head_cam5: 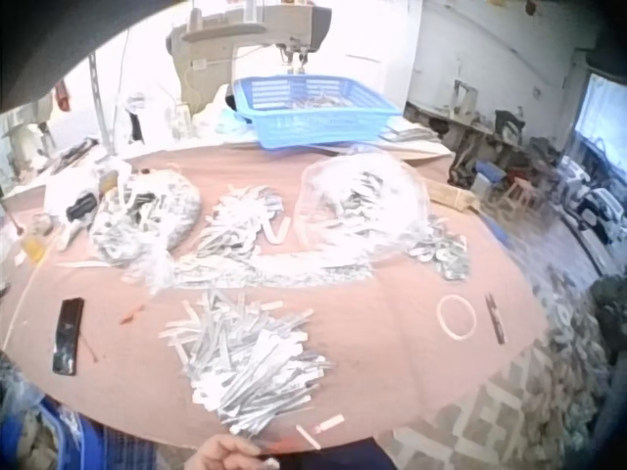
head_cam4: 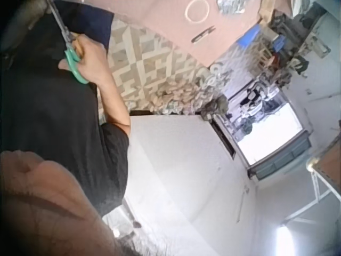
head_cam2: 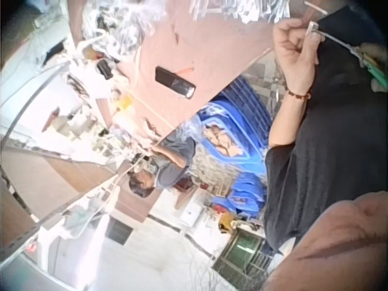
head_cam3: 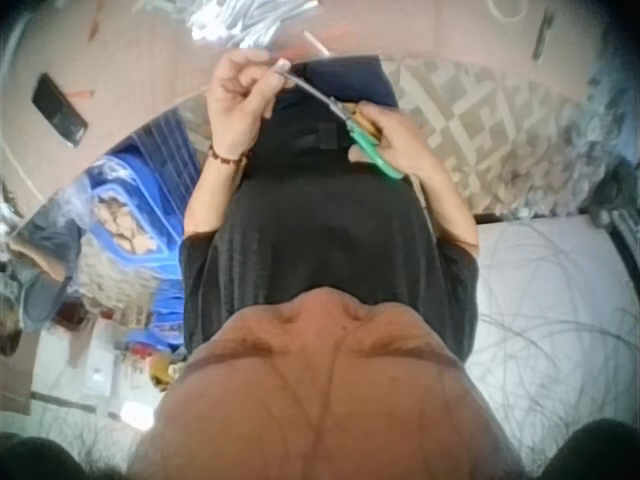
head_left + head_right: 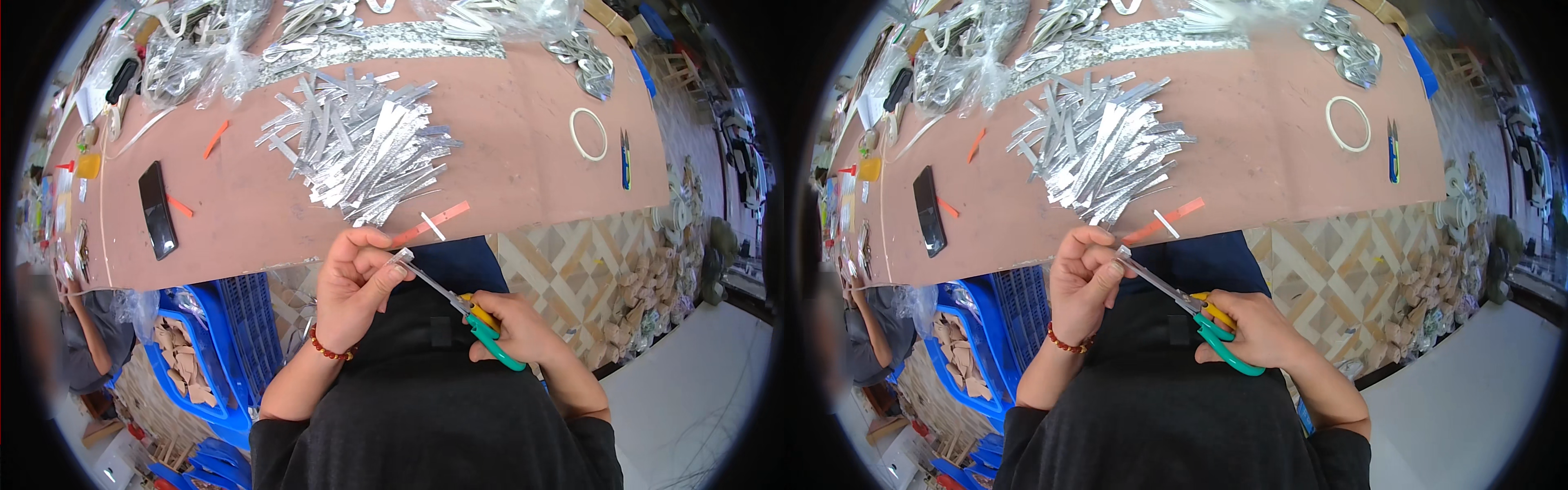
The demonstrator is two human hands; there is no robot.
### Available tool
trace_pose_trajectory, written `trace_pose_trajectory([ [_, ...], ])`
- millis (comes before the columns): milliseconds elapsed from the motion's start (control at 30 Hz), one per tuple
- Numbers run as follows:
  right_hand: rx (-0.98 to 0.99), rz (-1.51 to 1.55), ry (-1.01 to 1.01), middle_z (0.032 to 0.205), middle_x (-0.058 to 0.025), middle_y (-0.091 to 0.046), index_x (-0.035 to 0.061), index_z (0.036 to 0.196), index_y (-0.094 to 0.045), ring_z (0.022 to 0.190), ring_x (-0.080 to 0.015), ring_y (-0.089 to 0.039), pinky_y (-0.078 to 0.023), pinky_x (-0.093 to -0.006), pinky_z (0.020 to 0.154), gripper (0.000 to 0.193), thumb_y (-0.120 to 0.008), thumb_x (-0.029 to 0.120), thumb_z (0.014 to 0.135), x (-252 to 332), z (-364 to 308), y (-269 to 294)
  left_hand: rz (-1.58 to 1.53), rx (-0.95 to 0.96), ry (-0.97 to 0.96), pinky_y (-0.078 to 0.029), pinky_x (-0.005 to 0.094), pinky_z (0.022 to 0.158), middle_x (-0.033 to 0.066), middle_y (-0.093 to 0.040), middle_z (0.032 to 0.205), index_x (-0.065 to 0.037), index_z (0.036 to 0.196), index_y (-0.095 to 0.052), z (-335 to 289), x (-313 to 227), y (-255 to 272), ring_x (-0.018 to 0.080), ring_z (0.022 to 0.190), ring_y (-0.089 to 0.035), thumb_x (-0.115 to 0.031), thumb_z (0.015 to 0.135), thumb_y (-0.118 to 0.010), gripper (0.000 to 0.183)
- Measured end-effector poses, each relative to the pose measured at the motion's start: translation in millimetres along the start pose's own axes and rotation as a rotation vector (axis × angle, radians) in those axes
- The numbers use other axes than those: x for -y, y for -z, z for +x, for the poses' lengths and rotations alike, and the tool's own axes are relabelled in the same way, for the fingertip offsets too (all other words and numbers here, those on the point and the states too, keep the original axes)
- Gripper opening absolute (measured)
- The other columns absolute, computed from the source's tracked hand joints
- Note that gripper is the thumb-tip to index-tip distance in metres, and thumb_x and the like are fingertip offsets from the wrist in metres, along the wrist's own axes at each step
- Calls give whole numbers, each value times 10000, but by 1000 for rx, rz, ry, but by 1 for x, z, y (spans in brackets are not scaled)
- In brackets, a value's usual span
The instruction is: The recorder uses scissors to cut long silver material strips into shorter pieces at a workbench.
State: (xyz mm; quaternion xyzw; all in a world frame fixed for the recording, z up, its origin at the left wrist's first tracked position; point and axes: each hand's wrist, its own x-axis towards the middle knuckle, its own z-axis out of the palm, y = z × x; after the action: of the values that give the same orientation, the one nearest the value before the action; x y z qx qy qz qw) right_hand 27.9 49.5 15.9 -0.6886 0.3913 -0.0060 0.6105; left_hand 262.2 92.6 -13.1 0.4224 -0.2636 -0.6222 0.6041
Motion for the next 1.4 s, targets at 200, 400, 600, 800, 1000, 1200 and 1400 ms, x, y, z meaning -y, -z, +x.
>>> trace_pose_trajectory([
  [200, -76, 263, 40, 578, 0, -476, 35, 790, -552, 530, -90, -464, -368, -253, 492, 348, -771, 293, 706, -21, -17, -5, 256, 40, 144, -422, 180, 488, 62, -650, 792, -15, 1055, -521, -2, -16, -7, 55, 631, -574, -39, 875, -566, 187],
  [400, -124, 620, -193, 572, 71, -446, 56, 783, -569, 476, -2, -377, -270, -173, 434, 246, -598, 288, 862, -41, -33, -4, 1029, 301, 154, -428, 223, 523, 57, -577, 669, 0, 965, -603, -3, -25, 14, 100, 539, -535, -94, 888, -545, 135],
  [600, -115, 631, -229, 567, 69, -446, 58, 793, -573, 474, -3, -380, -272, -175, 431, 265, -585, 309, 876, -42, -26, -5, 928, 70, 81, -419, 275, 529, 100, -551, 645, -30, 944, -587, -1, -18, 2, 164, 548, -539, -101, 849, -593, 119],
  [800, -125, 640, -250, 582, 59, -461, 58, 802, -582, 486, -12, -399, -285, -178, 435, 287, -574, 333, 883, -42, -23, -5, 1033, -9, 81, -373, 242, 460, 59, -498, 563, -39, 915, -596, 1, -15, -1, 98, 456, -445, -94, 834, -615, 100],
  [1000, -126, 682, -276, 584, 50, -468, 61, 807, -585, 492, -23, -413, -311, -179, 445, 306, -573, 359, 879, -40, -24, -8, 1021, -73, 35, -365, 220, 452, 44, -524, 598, -22, 865, -605, 1, -14, -4, 74, 469, -441, -60, 814, -622, 66],
  [1200, -107, 693, -267, 578, 45, -470, 59, 805, -582, 494, -26, -418, -317, -178, 455, 318, -585, 371, 866, -41, -23, -6, 957, -155, -109, -423, 222, 491, 77, -601, 733, 4, 853, -609, -4, 0, -3, 93, 522, -516, -26, 784, -644, 83],
  [1400, -123, 684, -268, 580, 41, -477, 47, 801, -580, 497, -26, -422, -313, -174, 459, 347, -593, 390, 855, -41, -24, -6, 990, -170, -178, -455, 253, 505, 96, -633, 773, -8, 830, -608, -3, 7, -2, 167, 553, -587, -27, 767, -648, 76],
])
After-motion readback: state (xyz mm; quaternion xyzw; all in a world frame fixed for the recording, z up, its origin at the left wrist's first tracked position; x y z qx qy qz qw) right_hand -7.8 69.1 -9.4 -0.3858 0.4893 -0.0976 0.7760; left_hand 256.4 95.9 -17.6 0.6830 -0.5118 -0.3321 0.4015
